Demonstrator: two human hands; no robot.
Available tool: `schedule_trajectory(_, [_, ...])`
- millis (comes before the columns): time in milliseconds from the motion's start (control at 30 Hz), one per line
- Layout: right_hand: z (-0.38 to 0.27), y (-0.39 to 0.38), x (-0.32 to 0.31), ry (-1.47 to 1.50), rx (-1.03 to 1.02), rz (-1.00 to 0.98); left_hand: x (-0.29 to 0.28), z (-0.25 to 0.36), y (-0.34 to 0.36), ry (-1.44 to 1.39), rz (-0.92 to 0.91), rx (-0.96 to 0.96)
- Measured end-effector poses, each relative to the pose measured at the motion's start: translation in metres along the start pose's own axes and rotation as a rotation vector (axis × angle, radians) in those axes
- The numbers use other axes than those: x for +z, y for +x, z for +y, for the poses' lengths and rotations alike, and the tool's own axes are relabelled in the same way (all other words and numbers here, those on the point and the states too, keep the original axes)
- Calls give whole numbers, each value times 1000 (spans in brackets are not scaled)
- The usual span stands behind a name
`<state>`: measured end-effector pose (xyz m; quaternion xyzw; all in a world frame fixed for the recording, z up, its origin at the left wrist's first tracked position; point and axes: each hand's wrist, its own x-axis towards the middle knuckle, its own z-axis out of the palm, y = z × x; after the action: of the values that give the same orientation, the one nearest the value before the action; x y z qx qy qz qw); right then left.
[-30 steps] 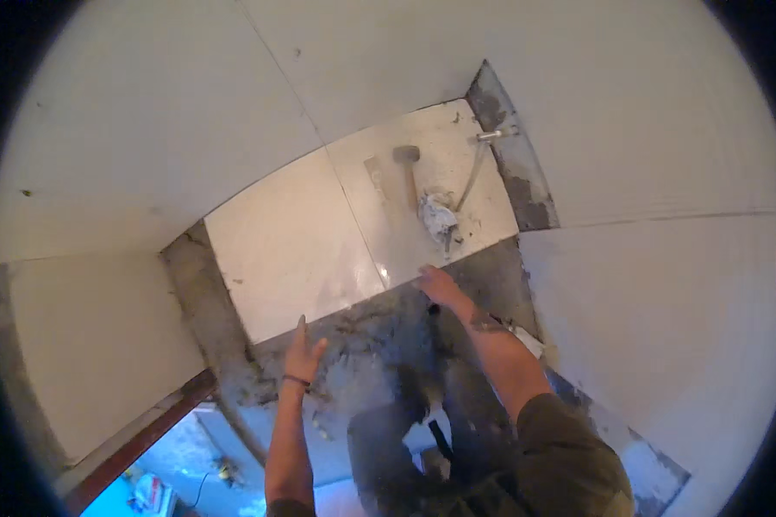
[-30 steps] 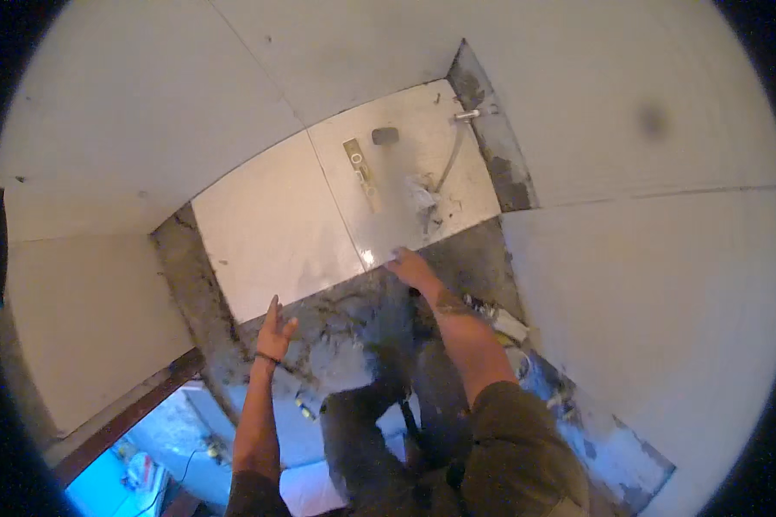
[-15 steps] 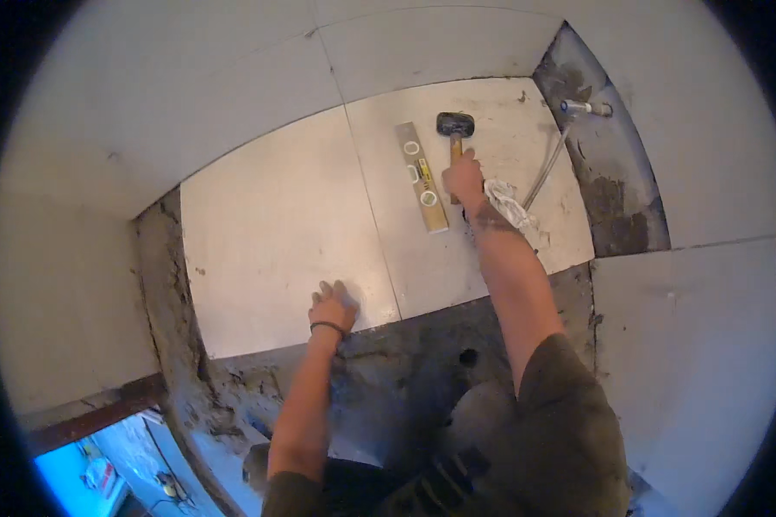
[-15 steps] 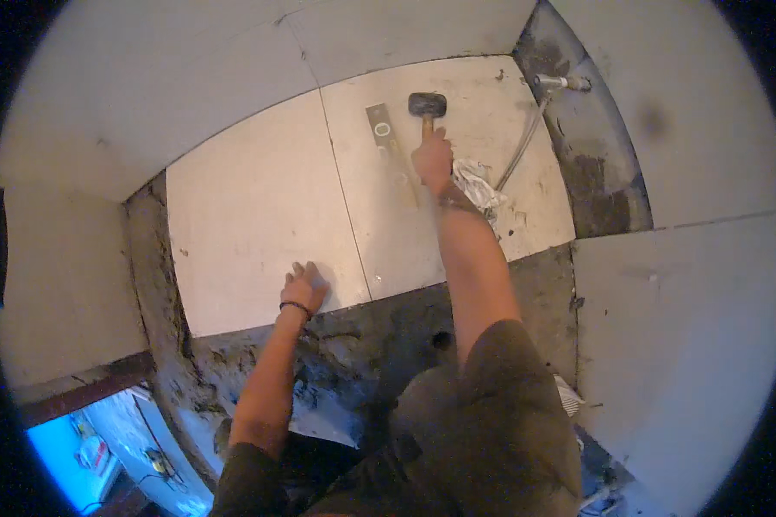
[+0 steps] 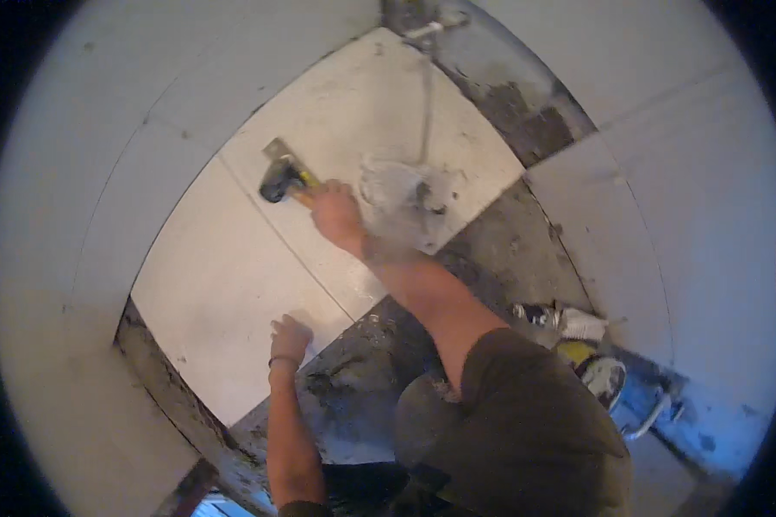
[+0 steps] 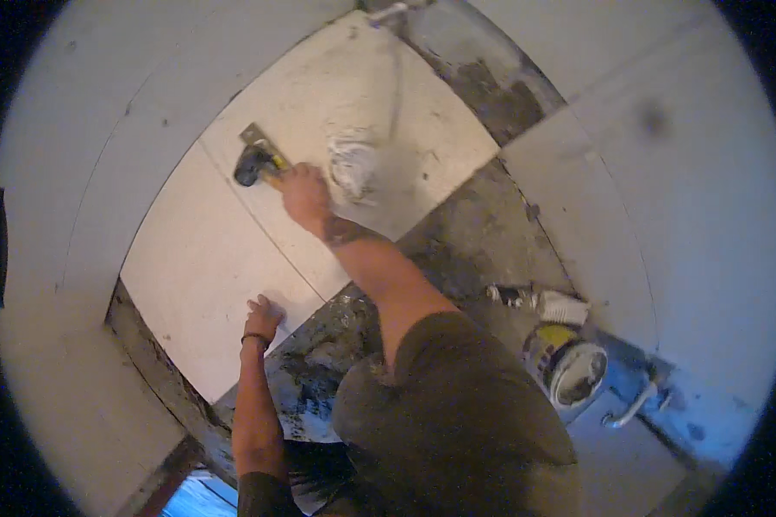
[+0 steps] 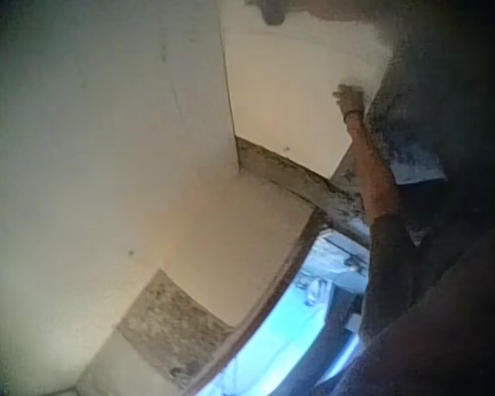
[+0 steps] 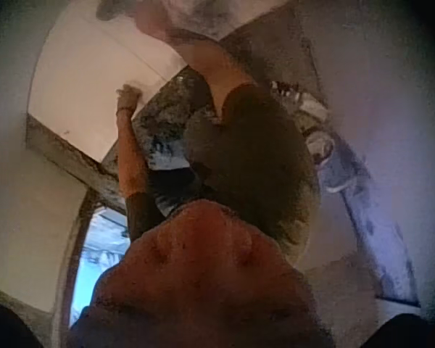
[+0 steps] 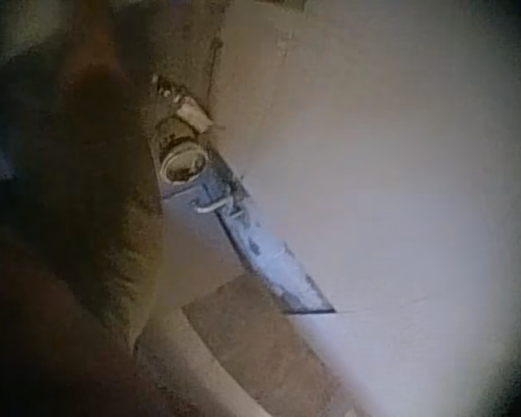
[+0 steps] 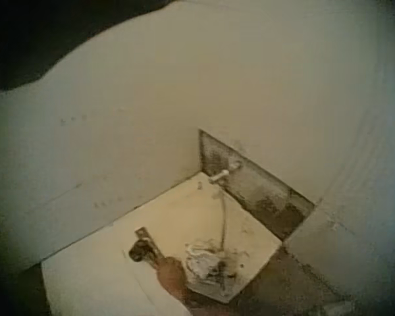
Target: The person measures a tile with a long rod, marks it, and then places it onto a section of floor covered with wet mortar, using a trowel and a hammer to set it in place.
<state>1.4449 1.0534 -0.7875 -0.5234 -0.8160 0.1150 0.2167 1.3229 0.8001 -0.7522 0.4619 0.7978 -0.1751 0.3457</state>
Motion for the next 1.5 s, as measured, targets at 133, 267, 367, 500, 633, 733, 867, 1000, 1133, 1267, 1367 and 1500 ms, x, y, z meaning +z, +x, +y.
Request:
schedule_trajectory(133, [-20,-15,-50,228,-73,-181,9,-32,7,56,-50,66])
schedule_trajectory(267, [-45,-50,-121,649,-93,-421,22,-86,29,-67,6,272])
schedule_trajectory(367, [-16,-93,-135,718,-69,-528,-33,51,-31,-1578,41,29])
schedule_trajectory(500, [-4,-143,-151,898,-106,-346,-10,119,-29,-1507,313,684])
schedule_trajectory(633, [0,-150,-184,878,-31,-598,-24,132,-68,-2039,-12,612])
schedule_trajectory(733, [-11,-149,-194,816,-166,-590,-22,102,-62,-1874,-48,599])
schedule_trajectory(867, [-7,-112,-242,524,22,-658,-104,78,-78,-1867,331,224])
schedule_trajectory(1000, [4,-84,-293,469,3,-724,-141,27,-153,-1838,670,26])
schedule_trajectory(1133, [-17,-72,-372,253,-56,-845,-148,-20,-303,-2135,678,-77])
schedule_trajectory(1267, [-83,-57,-449,-30,175,-1119,-110,-51,-430,-2662,711,-212])
schedule_trajectory(1367, [-124,-67,-458,31,-37,-1326,-64,-91,-536,-2880,810,-314])
schedule_trajectory(1500, [-248,-113,-463,-32,-553,-1499,-13,-152,-682,-2788,1157,-593])
